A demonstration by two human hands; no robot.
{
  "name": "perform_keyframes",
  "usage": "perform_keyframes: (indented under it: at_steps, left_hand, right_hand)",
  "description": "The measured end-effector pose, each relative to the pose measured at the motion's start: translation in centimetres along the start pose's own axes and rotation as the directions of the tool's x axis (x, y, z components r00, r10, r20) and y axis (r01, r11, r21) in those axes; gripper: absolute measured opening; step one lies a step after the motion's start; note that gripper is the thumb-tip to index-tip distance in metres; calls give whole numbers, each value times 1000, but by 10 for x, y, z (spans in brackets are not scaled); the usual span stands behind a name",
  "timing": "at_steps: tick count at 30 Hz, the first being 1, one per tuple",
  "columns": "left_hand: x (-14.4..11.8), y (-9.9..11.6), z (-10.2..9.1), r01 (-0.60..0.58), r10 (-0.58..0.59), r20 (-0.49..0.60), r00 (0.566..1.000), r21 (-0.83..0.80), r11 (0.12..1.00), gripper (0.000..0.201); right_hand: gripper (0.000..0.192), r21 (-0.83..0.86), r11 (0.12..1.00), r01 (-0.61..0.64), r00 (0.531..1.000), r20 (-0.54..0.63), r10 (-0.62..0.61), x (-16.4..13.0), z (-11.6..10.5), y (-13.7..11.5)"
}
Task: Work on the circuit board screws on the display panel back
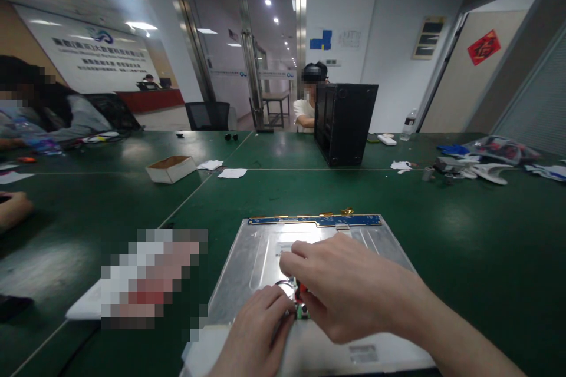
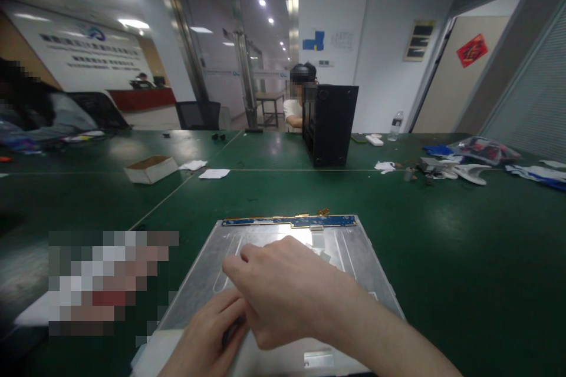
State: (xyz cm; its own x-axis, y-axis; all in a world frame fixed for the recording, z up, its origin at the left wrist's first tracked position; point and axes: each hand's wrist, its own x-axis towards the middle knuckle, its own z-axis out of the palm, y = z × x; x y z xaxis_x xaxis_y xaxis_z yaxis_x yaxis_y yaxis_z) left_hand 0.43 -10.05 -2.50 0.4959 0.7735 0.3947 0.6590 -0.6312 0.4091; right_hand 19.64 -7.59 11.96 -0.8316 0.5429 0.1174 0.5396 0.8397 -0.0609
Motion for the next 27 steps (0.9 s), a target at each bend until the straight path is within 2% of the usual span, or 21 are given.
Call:
perform_keyframes:
  at_steps: [7, 12, 20, 27]
  left_hand:
    - [-1, 1, 0, 17, -16, 36, 999, -17, 1000, 18]
    - [-2, -1, 3, 9, -9, 3, 1000, -15, 1000, 20]
    - [0, 1, 0, 8, -8, 15, 1000, -17, 1000, 18]
    - [1, 1, -1, 4, -4, 29, 1000, -22, 1000, 19]
  right_hand:
    - [11, -31, 999, -19, 1000, 2, 19, 2, 2, 1]
    - [11, -8, 999, -34, 999, -8, 34, 2, 4, 3]
    - [15, -7, 1000, 10, 1000, -6, -10, 0, 0, 1]
    - [11, -27, 1000, 14, 999, -33, -15, 2, 2, 1]
